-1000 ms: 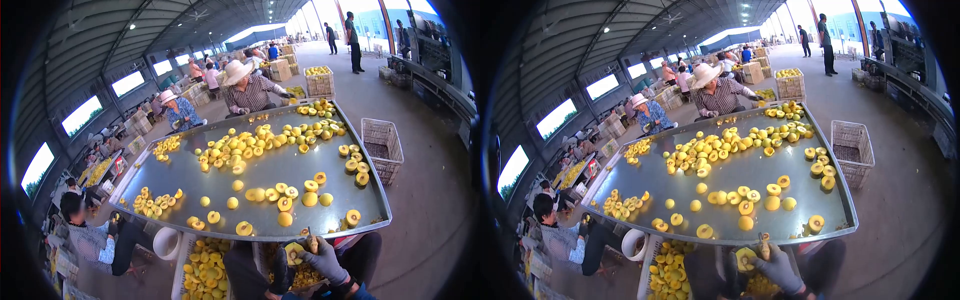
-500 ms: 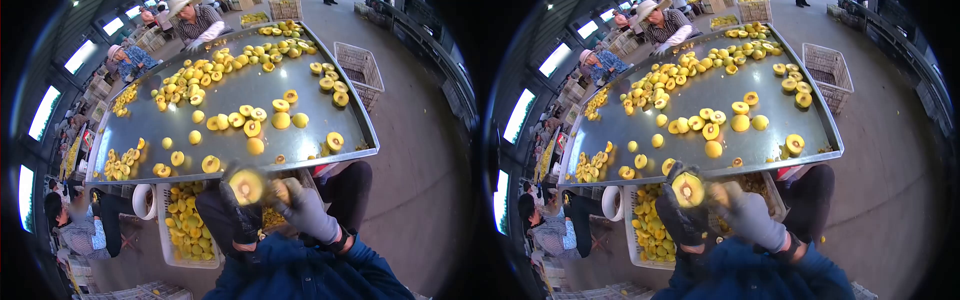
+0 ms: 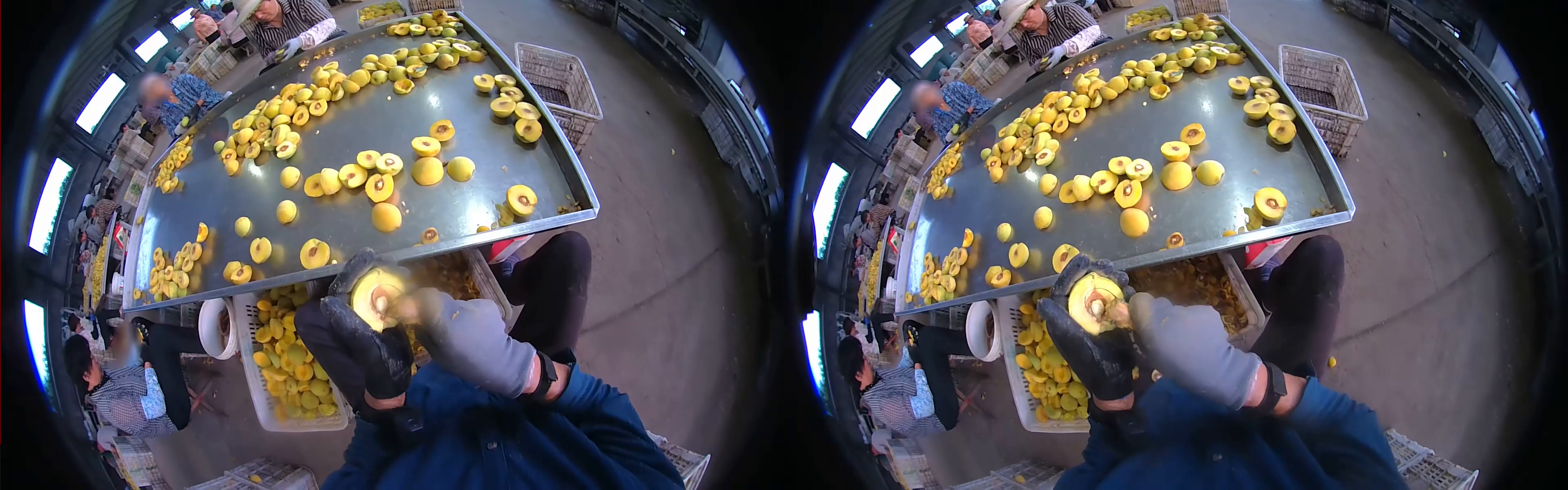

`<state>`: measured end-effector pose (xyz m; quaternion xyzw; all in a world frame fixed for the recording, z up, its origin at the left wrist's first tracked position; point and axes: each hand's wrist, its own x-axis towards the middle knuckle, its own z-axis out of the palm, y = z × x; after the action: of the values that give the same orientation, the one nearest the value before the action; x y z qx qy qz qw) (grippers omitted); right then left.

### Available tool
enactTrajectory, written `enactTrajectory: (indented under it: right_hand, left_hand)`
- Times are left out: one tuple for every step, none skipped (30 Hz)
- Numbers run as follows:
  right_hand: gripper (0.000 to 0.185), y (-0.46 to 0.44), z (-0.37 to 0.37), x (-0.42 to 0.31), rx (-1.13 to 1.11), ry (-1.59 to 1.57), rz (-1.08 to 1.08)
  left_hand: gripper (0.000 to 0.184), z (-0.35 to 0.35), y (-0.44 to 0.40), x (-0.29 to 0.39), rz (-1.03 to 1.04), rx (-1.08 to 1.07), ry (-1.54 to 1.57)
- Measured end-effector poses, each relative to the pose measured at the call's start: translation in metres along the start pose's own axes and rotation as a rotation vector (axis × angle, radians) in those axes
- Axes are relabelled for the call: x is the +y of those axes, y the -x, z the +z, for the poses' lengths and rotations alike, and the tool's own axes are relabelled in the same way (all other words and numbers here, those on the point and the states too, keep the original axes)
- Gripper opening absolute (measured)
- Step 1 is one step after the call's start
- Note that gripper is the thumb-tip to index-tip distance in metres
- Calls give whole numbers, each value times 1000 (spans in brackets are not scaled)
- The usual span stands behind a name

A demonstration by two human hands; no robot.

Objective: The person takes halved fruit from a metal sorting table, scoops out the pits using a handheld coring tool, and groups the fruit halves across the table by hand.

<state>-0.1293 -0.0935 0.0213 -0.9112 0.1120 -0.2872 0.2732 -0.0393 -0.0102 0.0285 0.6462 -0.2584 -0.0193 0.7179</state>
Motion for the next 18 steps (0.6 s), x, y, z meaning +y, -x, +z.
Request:
enactTrajectory:
  right_hand:
    - [19,1,1,0,-12,-9,5]
    - [19,1,1,0,-22,-16,10]
    - [18,2,2,0,-31,-21,17]
    - [19,2,4,0,-36,-29,18]
    - [19,3,6,1,-42,-37,19]
    - [19,4,8,0,-48,-46,23]
    - [19,4,7,-1,-80,-41,36]
    - [20,3,6,-3,-110,-36,50]
    - [20,2,4,-4,-142,-32,66]
    - [20,2,4,-4,-149,-58,78]
    - [20,2,3,-3,-157,-86,90]
    - [20,2,2,-2,-163,-116,102]
    - [20,1,1,-2,-161,-164,106]
    - [21,1,0,-2,-159,-175,100]
    - [22,1,0,-1,-158,-184,95]
    - [22,2,0,-1,-156,-194,90]
    - [23,2,1,1,-181,-205,106]
    - [24,3,3,4,-206,-217,120]
  left_hand:
    - [47,-2,1,-1,-31,-2,20]
    - [52,-4,1,-2,-62,-6,41]
    - [56,-5,0,-2,-94,-12,65]
    - [58,-7,-1,-1,-101,-27,44]
    - [59,-9,-2,1,-109,-42,23]
    - [57,-7,-3,2,-90,-17,6]
    - [54,-4,-3,2,-70,8,-12]
    - [52,-1,-4,3,-51,34,-31]
    - [44,5,-5,6,-36,97,24]
    - [43,6,-5,6,-23,113,34]
    - [42,8,-4,7,-10,129,44]
    - [40,9,-4,8,3,145,53]
    - [43,9,-4,7,4,135,81]
    - [45,9,-4,7,6,125,109]
    - [52,8,-4,8,-129,138,249]
    - [54,8,-4,8,-118,135,202]
    - [55,9,-5,7,-107,131,154]
    - [57,9,-4,7,-95,127,106]
